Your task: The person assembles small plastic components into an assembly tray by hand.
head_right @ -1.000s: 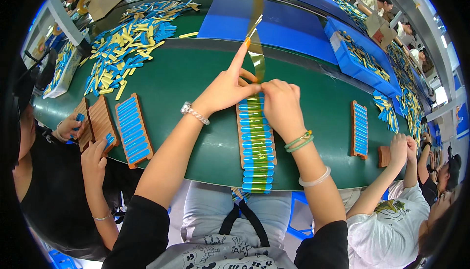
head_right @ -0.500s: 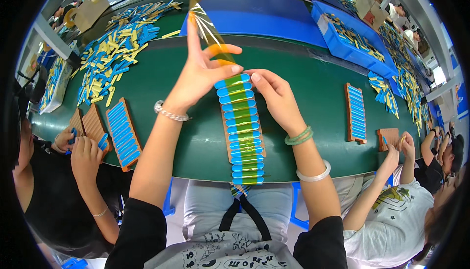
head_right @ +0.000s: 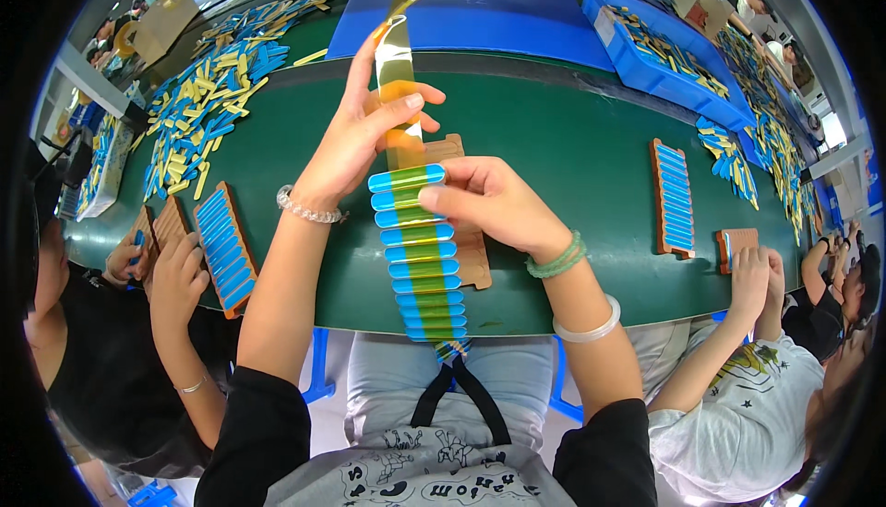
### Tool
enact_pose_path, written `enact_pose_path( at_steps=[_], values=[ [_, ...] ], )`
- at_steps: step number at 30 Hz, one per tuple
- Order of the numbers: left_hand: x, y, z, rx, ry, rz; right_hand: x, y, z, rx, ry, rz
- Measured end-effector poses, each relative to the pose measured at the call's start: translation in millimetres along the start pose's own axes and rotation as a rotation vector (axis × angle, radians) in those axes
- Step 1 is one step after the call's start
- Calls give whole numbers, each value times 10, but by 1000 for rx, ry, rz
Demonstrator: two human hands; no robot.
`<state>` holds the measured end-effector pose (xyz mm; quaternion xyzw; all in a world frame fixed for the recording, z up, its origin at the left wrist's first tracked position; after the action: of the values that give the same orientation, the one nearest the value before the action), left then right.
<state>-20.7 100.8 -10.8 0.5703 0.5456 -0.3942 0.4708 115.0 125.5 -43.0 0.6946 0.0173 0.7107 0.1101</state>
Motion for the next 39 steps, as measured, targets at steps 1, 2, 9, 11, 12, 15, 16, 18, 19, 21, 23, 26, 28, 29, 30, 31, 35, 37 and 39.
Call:
enact_pose_path(
  at_steps=[1,2,9,11,12,15,16,18,19,21,23,26,28,29,30,31,35,37,39],
  values=[
    [22,29,3,-3,-21,-6,-11,-32,26,18,-14,-91],
    [20,59,4,3,-20,-8,-11,-37,50,37,-28,-181],
    [33,164,23,43,-75,24,-117,73,227,-62,88,-9],
    [41,202,27,52,-70,20,-80,208,258,-78,79,-34],
    [43,194,31,42,-65,-31,-55,253,268,-85,69,-59],
    [117,123,41,-40,-106,-140,0,366,370,-132,94,-128],
    [164,59,67,-110,-154,-194,-3,383,399,-174,115,-174],
    [140,93,159,-153,-178,-301,-14,354,422,-186,115,-168],
    [84,190,332,-223,-190,-83,-38,325,448,-203,116,-167],
    [166,332,728,-333,-198,213,-71,265,434,-195,64,-222],
    [190,469,1131,-396,-175,66,-35,282,387,-208,-4,-284],
    [84,721,1304,-437,-56,185,6,299,376,-236,-14,-116],
    [61,740,1297,-465,-32,187,-6,319,347,-209,-55,-137],
    [43,737,1298,-474,-9,192,22,301,356,-248,-86,-63],
    [41,735,1296,-477,-8,191,60,272,374,-295,-120,13],
    [28,732,1292,-481,2,174,60,271,370,-294,-120,13],
    [-11,726,1255,-471,5,133,197,251,412,-317,-202,259],
    [-29,733,1248,-477,-6,153,262,250,422,-299,-225,314],
    [-22,738,1244,-484,-17,173,166,221,413,-270,-116,153]
  ],
)
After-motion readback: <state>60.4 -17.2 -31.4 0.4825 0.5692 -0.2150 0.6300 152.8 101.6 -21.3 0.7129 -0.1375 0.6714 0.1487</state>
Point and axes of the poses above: each hand's wrist, its own z-axis away from the middle knuckle, its own y-axis out of the palm, x = y × z, the point moved 8 cm from there along -z, towards the middle knuckle, and after that the axes turned 11 degrees about x, right-handed, at the moved point
